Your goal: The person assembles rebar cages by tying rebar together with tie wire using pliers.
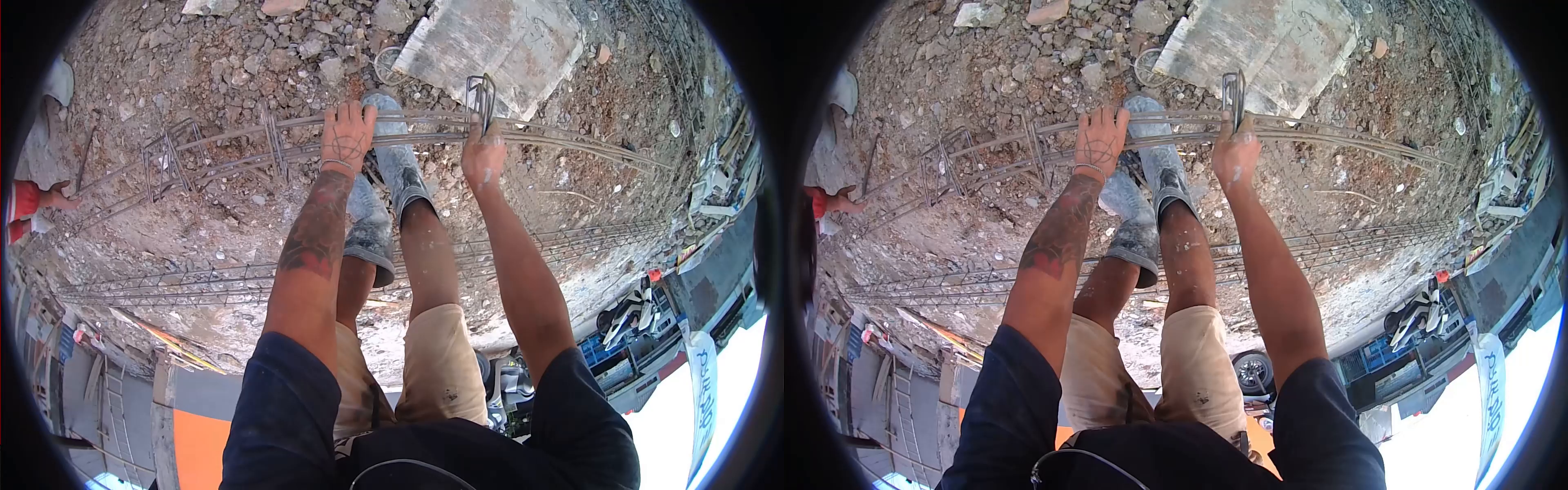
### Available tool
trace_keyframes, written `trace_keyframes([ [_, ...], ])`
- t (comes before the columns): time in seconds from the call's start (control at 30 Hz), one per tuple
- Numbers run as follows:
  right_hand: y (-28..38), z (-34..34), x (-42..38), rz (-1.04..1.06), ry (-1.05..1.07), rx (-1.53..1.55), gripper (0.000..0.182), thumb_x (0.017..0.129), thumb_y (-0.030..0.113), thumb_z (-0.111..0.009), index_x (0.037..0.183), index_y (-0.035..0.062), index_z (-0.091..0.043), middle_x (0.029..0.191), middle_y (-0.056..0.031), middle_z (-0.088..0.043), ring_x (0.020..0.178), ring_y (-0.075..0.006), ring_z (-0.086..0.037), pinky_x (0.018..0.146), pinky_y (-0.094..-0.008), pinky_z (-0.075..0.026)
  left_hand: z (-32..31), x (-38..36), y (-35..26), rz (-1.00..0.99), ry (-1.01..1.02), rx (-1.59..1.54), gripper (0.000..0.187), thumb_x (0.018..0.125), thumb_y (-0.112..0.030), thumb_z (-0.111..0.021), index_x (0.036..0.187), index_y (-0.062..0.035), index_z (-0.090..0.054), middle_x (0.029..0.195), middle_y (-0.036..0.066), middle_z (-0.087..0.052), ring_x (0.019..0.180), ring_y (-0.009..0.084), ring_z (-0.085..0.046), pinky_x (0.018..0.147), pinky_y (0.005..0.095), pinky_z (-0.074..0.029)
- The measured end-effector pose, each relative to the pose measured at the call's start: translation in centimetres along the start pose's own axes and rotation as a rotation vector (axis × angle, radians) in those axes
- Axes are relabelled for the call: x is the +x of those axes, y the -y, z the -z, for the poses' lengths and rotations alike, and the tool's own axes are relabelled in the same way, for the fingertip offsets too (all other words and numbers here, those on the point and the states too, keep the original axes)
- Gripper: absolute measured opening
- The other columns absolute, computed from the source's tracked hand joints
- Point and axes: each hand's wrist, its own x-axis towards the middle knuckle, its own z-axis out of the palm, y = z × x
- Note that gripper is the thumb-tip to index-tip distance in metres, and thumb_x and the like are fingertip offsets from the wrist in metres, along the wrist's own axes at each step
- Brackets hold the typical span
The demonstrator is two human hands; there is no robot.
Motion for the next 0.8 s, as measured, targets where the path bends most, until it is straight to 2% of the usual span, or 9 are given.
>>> trace_keyframes([
  [0.17,1.6,-0.6,0.3,-0.092,0.185,0.020,0.044,0.095,0.037,-0.046,0.100,-0.0061,-0.055,0.072,-0.0286,-0.060,0.069,-0.0463,-0.059,0.062,-0.0489,-0.046,-0.3,1.1,0.6,0.011,-0.026,-0.037,0.021,0.083,-0.009,-0.056,0.101,-0.0124,-0.046,0.101,0.009,-0.053,0.099,0.0264,-0.053,0.085,0.0450,-0.039],
  [0.23,-0.2,-0.8,1.2,0.083,0.117,0.019,0.039,0.095,0.036,-0.048,0.090,-0.0024,-0.053,0.057,-0.0201,-0.056,0.049,-0.0395,-0.055,0.048,-0.0468,-0.044,-0.3,1.7,0.9,-0.013,-0.095,0.006,0.020,0.082,-0.008,-0.056,0.098,-0.0123,-0.046,0.098,0.009,-0.052,0.097,0.0264,-0.053,0.083,0.0442,-0.039],
  [0.4,-3.1,0.1,5.1,-0.415,0.184,0.465,0.043,0.096,0.041,-0.045,0.087,0.0001,-0.055,0.052,-0.0068,-0.051,0.046,-0.0174,-0.050,0.042,-0.0364,-0.041,1.4,3.7,2.1,-0.034,-0.025,0.046,0.022,0.082,-0.007,-0.055,0.101,-0.0115,-0.046,0.097,0.010,-0.051,0.096,0.0272,-0.052,0.082,0.0432,-0.040],
  [0.53,2.3,-2.1,3.4,0.007,0.071,0.044,0.046,0.092,0.044,-0.051,0.088,-0.0025,-0.054,0.057,-0.0148,-0.054,0.050,-0.0352,-0.053,0.051,-0.0428,-0.045,1.9,5.0,2.4,-0.052,-0.039,0.061,0.026,0.081,-0.008,-0.056,0.104,-0.0107,-0.044,0.098,0.011,-0.050,0.097,0.0288,-0.052,0.082,0.0436,-0.040],
  [0.63,3.6,-1.8,4.0,-0.009,0.009,0.255,0.048,0.089,0.045,-0.055,0.089,-0.0036,-0.053,0.064,-0.0204,-0.056,0.060,-0.0423,-0.055,0.061,-0.0451,-0.047,1.9,5.9,2.8,-0.057,-0.019,0.093,0.029,0.080,-0.008,-0.056,0.105,-0.0096,-0.043,0.099,0.012,-0.050,0.097,0.0298,-0.051,0.083,0.0438,-0.039],
  [0.67,3.0,-0.9,4.4,-0.028,0.110,0.325,0.049,0.090,0.045,-0.055,0.090,-0.0042,-0.054,0.071,-0.0185,-0.059,0.069,-0.0341,-0.061,0.065,-0.0405,-0.049,1.4,6.3,2.9,-0.050,-0.035,0.071,0.030,0.079,-0.007,-0.057,0.106,-0.0085,-0.043,0.099,0.013,-0.050,0.097,0.0303,-0.051,0.083,0.0433,-0.039],
  [0.7,2.2,-0.4,5.5,-0.024,0.101,0.327,0.049,0.090,0.045,-0.055,0.090,-0.0042,-0.054,0.071,-0.0185,-0.059,0.069,-0.0341,-0.061,0.065,-0.0405,-0.049,0.9,7.2,3.1,-0.052,-0.045,0.073,0.030,0.079,-0.007,-0.057,0.106,-0.0085,-0.043,0.099,0.013,-0.050,0.097,0.0303,-0.051,0.083,0.0433,-0.039],
  [0.77,-0.7,-0.8,7.3,-0.406,0.274,0.826,0.052,0.090,0.047,-0.054,0.096,-0.0046,-0.055,0.077,-0.0130,-0.061,0.075,-0.0248,-0.062,0.067,-0.0381,-0.048,-0.2,8.3,3.4,-0.053,-0.018,0.097,0.030,0.080,-0.006,-0.056,0.107,-0.0082,-0.043,0.100,0.013,-0.051,0.098,0.0304,-0.051,0.083,0.0430,-0.039],
  [0.8,-2.7,-2.0,8.4,-0.408,0.273,0.821,0.052,0.090,0.047,-0.054,0.096,-0.0046,-0.055,0.077,-0.0130,-0.061,0.075,-0.0248,-0.062,0.067,-0.0381,-0.048,-0.7,9.0,3.5,-0.060,-0.005,0.090,0.030,0.081,-0.006,-0.056,0.108,-0.0073,-0.044,0.102,0.014,-0.052,0.100,0.0307,-0.052,0.084,0.0426,-0.039],
])
